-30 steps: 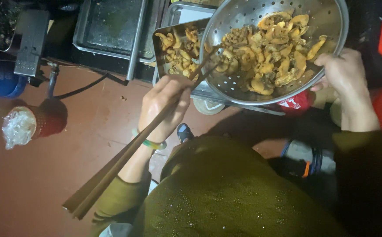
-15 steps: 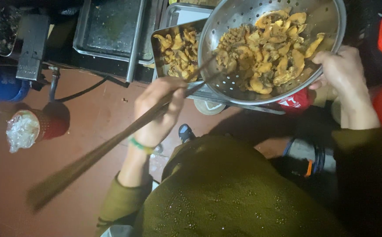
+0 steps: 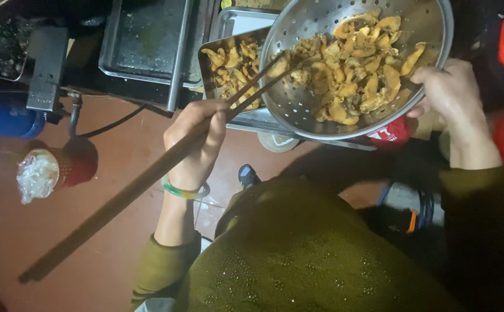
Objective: The person uses chopsticks to transfer fried food from a metal colander into a rectangular metal tray. They then use a strainer to scoop more fried food from a wok and place it into the colander.
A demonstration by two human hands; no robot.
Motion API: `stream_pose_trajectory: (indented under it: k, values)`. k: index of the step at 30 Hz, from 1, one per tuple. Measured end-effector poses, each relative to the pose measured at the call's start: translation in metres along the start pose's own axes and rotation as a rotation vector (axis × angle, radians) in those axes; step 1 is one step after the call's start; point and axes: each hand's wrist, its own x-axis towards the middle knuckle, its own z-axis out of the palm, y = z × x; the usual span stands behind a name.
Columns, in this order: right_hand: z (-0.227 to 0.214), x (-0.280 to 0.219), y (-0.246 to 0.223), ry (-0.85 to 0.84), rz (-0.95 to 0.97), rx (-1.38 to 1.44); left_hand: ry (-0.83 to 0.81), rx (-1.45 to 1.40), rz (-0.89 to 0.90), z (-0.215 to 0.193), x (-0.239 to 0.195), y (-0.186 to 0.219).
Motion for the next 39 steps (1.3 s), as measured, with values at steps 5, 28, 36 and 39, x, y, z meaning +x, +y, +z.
stream_pose_trajectory:
  k: [5,28,36,39]
  values:
    - [0.002,0.028,0.024,0.031,0.001,0.030,0.097,-0.006,0.081,-0.016,-0.005,-0.011]
    - [0.005,0.024,0.016,0.016,0.030,0.017,-0.061,0.010,0.210,0.008,0.000,-0.027]
    - [0.010,0.033,0.021,0.002,0.006,0.111,-0.029,0.072,0.197,0.047,0.002,-0.045]
    - [0.009,0.021,0.011,0.026,-0.018,0.084,-0.002,0.043,0.166,0.021,-0.004,-0.028]
